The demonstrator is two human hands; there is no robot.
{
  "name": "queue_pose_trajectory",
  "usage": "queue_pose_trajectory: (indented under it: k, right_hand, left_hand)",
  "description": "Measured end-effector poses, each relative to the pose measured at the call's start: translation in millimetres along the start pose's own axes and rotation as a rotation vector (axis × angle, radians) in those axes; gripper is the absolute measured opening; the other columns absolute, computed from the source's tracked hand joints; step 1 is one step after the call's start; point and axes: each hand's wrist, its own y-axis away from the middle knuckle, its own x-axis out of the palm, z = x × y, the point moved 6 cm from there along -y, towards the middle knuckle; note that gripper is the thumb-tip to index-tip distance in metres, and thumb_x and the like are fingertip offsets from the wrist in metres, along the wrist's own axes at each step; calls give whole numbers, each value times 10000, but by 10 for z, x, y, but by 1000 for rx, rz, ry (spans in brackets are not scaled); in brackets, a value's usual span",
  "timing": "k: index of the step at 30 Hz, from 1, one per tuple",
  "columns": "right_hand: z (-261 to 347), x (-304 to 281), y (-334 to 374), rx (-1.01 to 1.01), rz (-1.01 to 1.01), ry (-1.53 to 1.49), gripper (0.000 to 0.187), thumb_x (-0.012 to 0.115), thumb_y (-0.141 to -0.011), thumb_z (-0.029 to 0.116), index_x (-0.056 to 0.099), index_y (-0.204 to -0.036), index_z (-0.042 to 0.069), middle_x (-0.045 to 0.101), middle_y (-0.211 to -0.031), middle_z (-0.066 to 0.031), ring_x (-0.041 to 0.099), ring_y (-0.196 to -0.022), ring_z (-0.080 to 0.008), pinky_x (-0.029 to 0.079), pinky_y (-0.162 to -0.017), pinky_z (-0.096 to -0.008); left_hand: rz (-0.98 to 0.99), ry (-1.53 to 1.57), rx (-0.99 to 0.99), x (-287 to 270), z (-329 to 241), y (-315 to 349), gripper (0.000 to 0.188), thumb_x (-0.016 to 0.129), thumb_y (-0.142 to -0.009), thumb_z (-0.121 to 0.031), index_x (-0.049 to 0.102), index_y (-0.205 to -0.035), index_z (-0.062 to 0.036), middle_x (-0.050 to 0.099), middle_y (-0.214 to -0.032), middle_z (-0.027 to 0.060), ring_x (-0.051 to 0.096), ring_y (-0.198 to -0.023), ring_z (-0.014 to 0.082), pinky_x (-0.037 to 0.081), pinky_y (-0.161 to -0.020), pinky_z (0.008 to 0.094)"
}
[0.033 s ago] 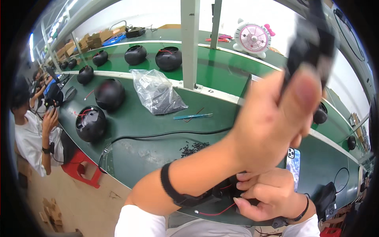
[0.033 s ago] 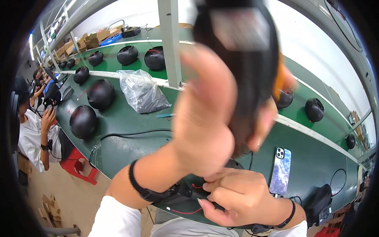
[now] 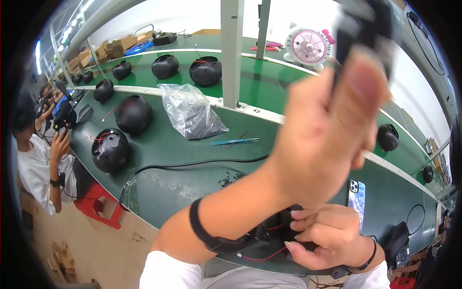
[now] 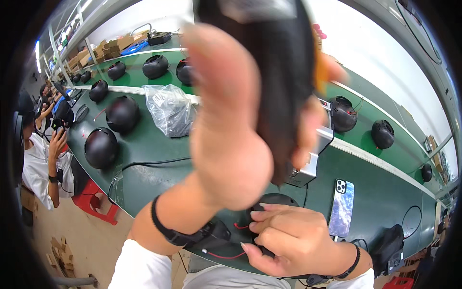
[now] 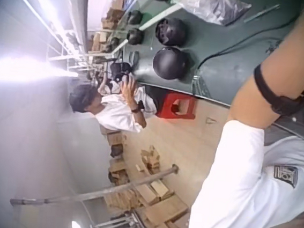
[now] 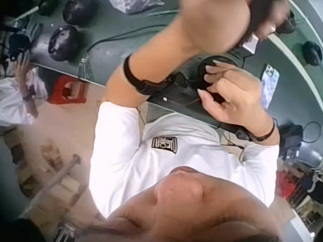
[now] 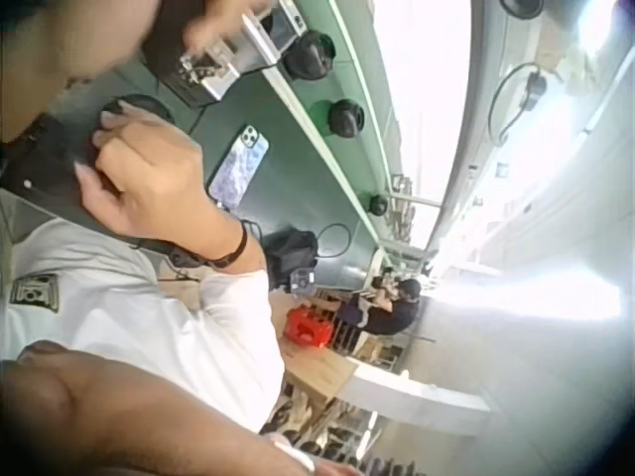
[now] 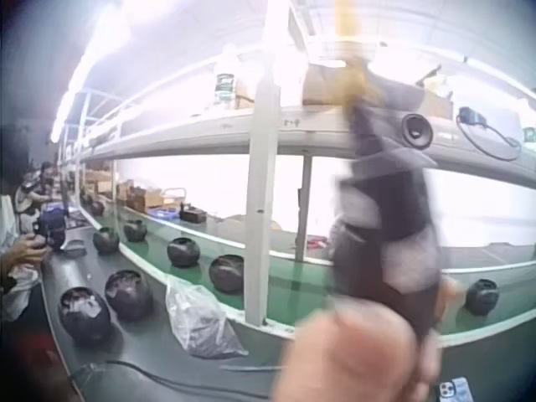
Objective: Use an electric screwdriver to assemble plastic electronic components on a factory assembly line.
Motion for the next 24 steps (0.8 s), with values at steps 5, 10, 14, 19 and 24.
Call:
queue_pose_trajectory:
  k: [5,10,14,19,24]
  right_hand:
    - [71,-75,37,70,-38,236,290,872,-683,212,617,-677,74,665,-736,-54,733,-749,-223,615,-671,-347]
    - [-10,-92,53,92,-57,245,304,881,-682,240,622,-696,80,637,-736,-58,719,-742,-231,554,-604,-338]
    - [-35,-99,59,126,-70,222,278,876,-699,244,649,-732,88,648,-776,-68,706,-747,-235,524,-598,-340]
    - [-132,-133,-23,201,-62,145,227,842,-763,221,705,-873,78,663,-798,-60,671,-721,-241,510,-612,-344]
    - [-230,-148,-25,323,-90,5,397,834,-798,266,723,-1116,58,659,-848,-55,650,-755,-259,528,-655,-372]
  left_hand:
    - [-44,-417,-188,-468,135,238,959,362,-881,-880,595,-1136,14,573,-709,49,512,-564,86,431,-486,234]
    - [-54,-307,-228,-738,583,605,708,458,-995,-695,598,-1063,-4,546,-717,7,488,-588,53,405,-535,215]
    - [-43,-344,-261,-767,588,611,714,461,-992,-695,598,-1065,1,549,-737,4,492,-607,51,418,-544,213]
    - [-100,-280,-184,-558,202,461,751,498,-960,-711,601,-1118,16,594,-806,36,536,-646,64,452,-542,216]
    - [-205,-228,-216,-237,-316,251,1082,341,-753,-996,572,-1077,10,551,-641,21,525,-489,140,472,-503,286]
